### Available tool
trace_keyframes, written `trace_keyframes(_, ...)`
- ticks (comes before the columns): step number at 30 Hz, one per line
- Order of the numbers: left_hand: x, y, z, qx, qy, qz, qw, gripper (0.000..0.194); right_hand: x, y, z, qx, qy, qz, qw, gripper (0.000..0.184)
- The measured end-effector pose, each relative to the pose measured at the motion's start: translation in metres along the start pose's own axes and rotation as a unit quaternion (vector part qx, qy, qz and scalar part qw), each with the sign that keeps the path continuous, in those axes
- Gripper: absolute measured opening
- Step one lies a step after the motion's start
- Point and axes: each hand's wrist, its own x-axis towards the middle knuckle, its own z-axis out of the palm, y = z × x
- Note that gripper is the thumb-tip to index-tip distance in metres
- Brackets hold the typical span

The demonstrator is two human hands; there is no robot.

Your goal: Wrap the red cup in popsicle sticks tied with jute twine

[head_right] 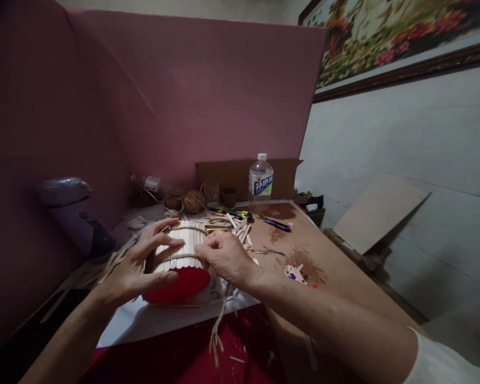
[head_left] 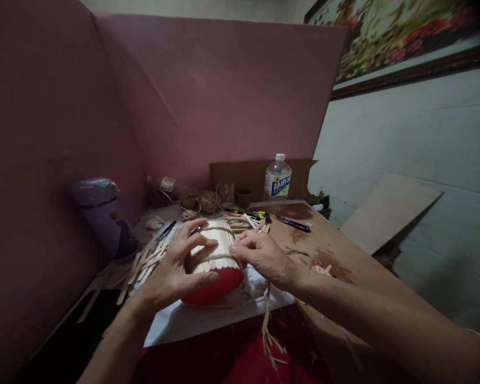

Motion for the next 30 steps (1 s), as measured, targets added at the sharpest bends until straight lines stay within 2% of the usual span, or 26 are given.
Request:
trace_keyframes(10, 0.001, -0.002, 0.000, 0.009, -0.005, 0.002, 1.000, 0.034, -0.001, 0.006, 0.003, -0.011, 0.019, 0.005, 1.000, 0.035)
trace_keyframes(14, 0.002, 0.006, -0.002, 0.006, 0.001, -0.001, 1.000, 0.037, -0.001, 0.007, 0.005, 0.012, 0.022, 0.002, 1.000, 0.035)
trace_keyframes(17, 0.006, 0.020, -0.002, 0.120, 0.009, 0.008, 0.993, 0.039, -0.002, 0.002, 0.005, 0.020, 0.007, -0.010, 1.000, 0.036)
trace_keyframes(19, 0.009, 0.030, 0.001, 0.229, 0.004, 0.012, 0.973, 0.046, -0.001, -0.003, 0.006, 0.020, -0.005, -0.016, 1.000, 0.037)
trace_keyframes(23, 0.012, 0.037, 0.005, 0.385, -0.029, -0.001, 0.923, 0.078, 0.000, -0.012, 0.012, 0.042, -0.026, -0.008, 0.999, 0.036)
trace_keyframes(26, 0.014, 0.034, 0.003, 0.421, -0.031, -0.028, 0.906, 0.081, 0.001, -0.015, 0.016, 0.056, -0.022, 0.010, 0.998, 0.036)
trace_keyframes(30, 0.018, 0.028, 0.000, 0.379, 0.007, -0.015, 0.925, 0.079, 0.004, -0.022, 0.014, 0.050, -0.012, 0.008, 0.999, 0.038)
